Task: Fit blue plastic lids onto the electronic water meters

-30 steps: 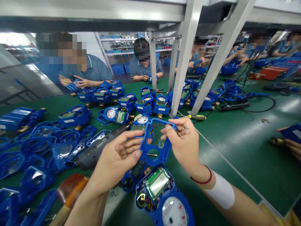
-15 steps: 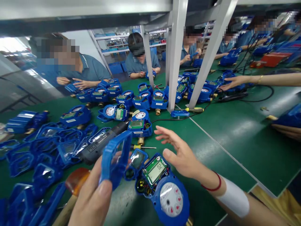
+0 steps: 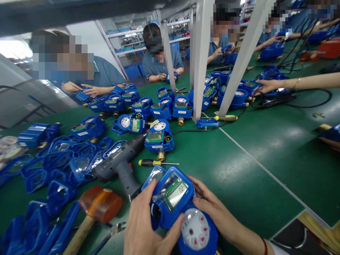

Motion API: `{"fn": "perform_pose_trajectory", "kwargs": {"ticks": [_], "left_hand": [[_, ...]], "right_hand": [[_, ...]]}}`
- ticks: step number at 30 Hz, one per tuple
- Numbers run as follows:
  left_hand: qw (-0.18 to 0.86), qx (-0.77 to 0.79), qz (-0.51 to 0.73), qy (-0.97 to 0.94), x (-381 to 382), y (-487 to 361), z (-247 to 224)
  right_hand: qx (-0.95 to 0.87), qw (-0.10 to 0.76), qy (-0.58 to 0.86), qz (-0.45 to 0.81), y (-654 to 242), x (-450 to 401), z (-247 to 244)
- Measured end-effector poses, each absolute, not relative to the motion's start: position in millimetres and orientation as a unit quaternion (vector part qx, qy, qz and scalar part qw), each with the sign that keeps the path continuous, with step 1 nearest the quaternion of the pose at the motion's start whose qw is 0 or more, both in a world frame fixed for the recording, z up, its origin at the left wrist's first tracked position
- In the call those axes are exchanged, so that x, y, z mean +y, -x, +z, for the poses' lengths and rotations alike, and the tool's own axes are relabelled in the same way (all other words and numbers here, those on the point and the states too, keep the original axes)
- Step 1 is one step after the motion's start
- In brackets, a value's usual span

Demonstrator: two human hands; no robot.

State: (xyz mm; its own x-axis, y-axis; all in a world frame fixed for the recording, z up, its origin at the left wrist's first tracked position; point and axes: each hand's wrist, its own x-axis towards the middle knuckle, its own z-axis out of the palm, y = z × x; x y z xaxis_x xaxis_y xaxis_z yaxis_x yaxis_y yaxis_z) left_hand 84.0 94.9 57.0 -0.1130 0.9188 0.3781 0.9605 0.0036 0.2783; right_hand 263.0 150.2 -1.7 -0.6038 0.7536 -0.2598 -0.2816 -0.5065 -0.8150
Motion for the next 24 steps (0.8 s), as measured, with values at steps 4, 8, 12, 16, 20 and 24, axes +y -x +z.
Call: {"fn": "perform_pose_trajectory", "kwargs": {"ticks": [4,8,12,16,20,24], "left_hand": [[0.03,-0.691,-0.229,0.685,95,-80,57],[0.024,-0.692,-0.209,0.691,91,-75,58],[0.014,-0.691,-0.19,0.697,88,-70,57],[-0.004,-0.694,-0.169,0.7,87,-66,54],[-0.043,-0.694,-0.152,0.703,86,-55,53],[-0.066,-0.67,-0.135,0.727,84,-39,52]], "right_hand": [[-0.366,0.333,0.312,0.811,-262,148,-5],[-0.366,0.324,0.328,0.808,-262,146,-4],[-0.361,0.329,0.307,0.817,-261,144,-1],[-0.363,0.332,0.303,0.816,-257,143,2],[-0.388,0.322,0.334,0.796,-254,142,8],[-0.454,0.319,0.365,0.748,-248,139,17]]}}
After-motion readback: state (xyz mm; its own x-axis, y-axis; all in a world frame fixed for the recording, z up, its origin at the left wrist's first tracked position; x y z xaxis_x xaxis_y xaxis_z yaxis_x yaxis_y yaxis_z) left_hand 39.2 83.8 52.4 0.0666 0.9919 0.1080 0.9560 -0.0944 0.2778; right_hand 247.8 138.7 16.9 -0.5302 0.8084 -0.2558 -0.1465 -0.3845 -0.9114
